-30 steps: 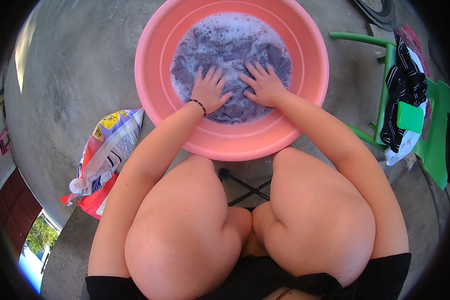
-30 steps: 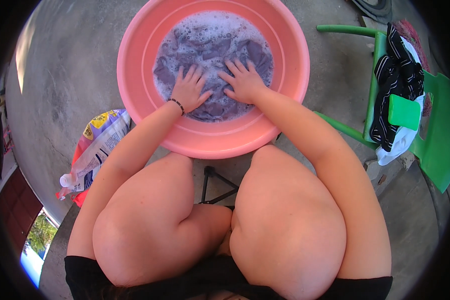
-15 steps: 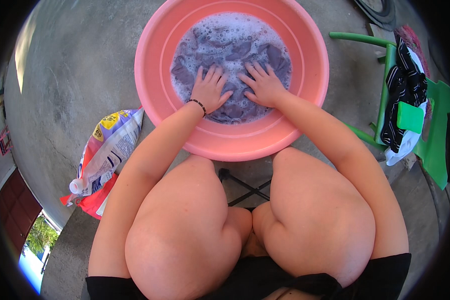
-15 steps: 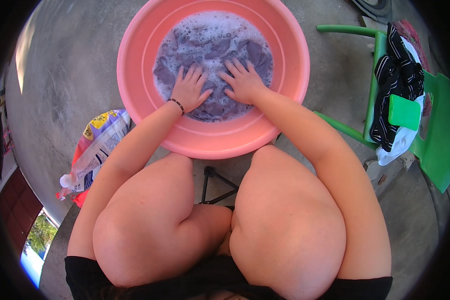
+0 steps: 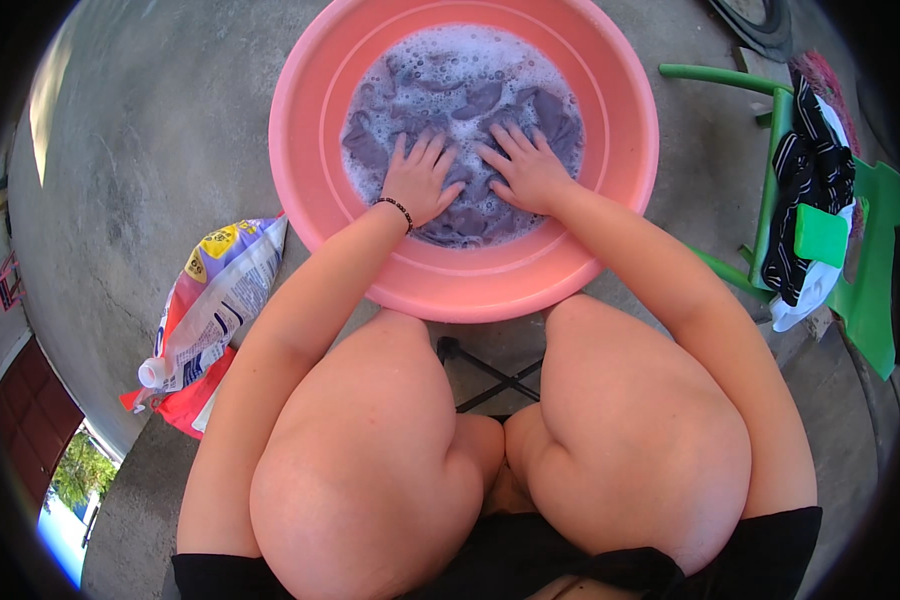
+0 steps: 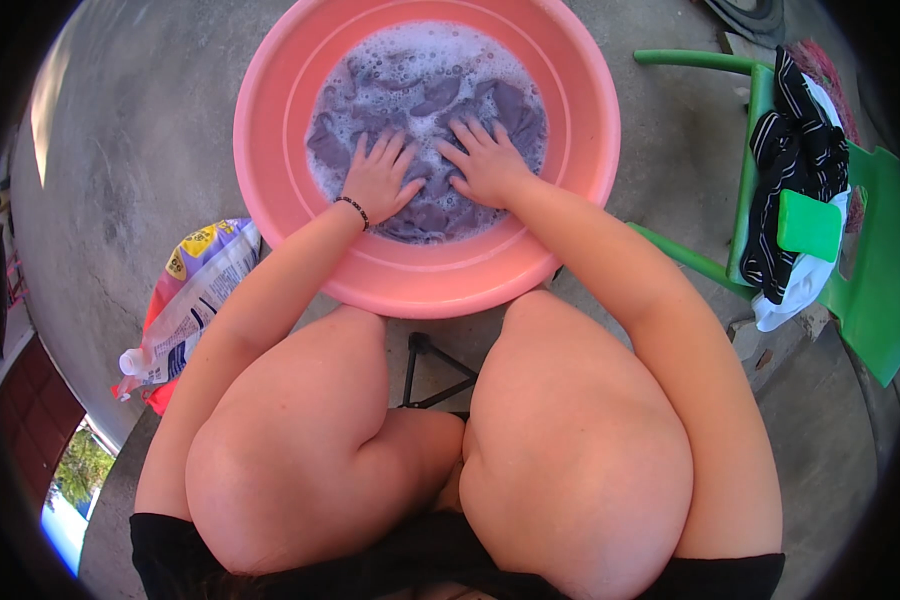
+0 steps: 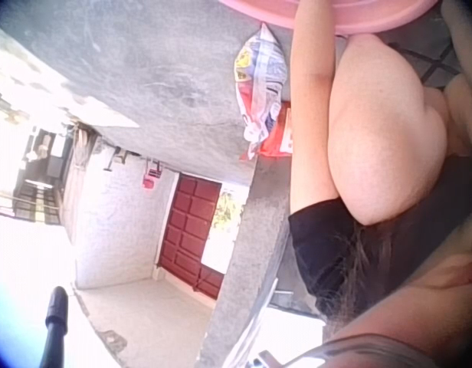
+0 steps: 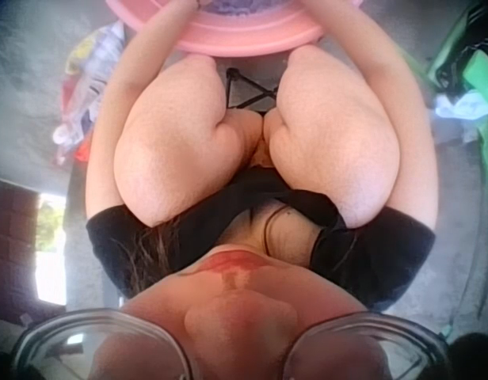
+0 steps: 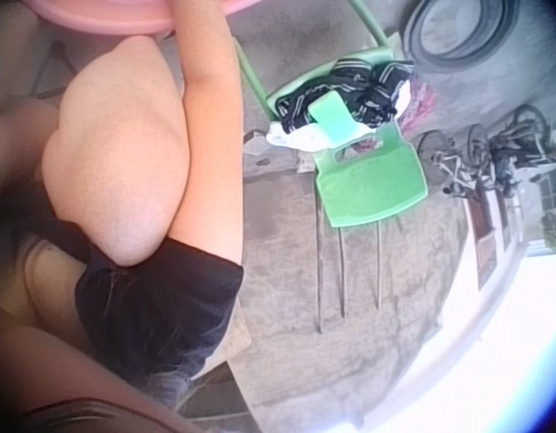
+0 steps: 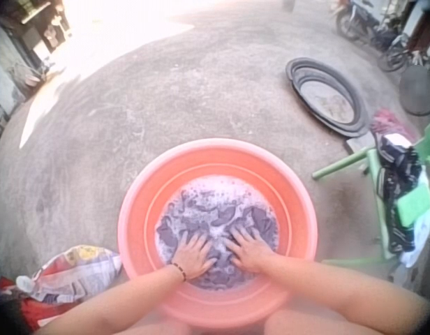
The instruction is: The person washes a garment by submerging and pressing it in a basin of soapy water by hand, then wrings out the excess water.
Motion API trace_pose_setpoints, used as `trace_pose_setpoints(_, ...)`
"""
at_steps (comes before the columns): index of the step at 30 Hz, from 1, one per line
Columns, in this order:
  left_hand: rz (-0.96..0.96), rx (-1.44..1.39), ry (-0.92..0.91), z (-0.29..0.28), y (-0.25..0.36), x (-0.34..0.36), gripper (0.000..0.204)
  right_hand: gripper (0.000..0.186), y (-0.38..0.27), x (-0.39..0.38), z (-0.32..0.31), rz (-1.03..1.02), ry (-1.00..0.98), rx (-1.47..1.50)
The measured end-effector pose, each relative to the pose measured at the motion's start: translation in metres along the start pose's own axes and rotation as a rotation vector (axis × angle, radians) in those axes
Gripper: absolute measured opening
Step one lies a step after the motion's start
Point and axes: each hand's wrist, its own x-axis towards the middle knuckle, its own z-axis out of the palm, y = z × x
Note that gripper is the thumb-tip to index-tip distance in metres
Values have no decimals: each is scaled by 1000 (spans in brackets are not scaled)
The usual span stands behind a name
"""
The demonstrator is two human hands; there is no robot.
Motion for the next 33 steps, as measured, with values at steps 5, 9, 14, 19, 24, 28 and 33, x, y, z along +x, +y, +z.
trace_pose_setpoints(5,-2,16,-16,1,-3,-2,59,61,-2,-1,-4,26,-109,-35)
trace_pose_setpoints(9,4,21,-25,0,0,0,59,60,-2,0,-5,12,-60,-39)
trace_pose_setpoints(14,0,9,-62,-3,0,0,58,58,-3,-1,-4,11,-142,-6)
trace_pose_setpoints(19,26,19,-123,-3,-1,-2,57,60,-3,-1,-4,-26,-87,-41)
trace_pose_setpoints(24,64,16,-33,-3,2,2,56,64,-3,-1,0,-33,48,46)
trace_pose_setpoints(28,80,22,41,-5,1,4,58,67,-3,2,0,-74,169,70)
trace_pose_setpoints(33,74,-8,121,-8,3,8,59,69,-2,6,-1,-115,263,143)
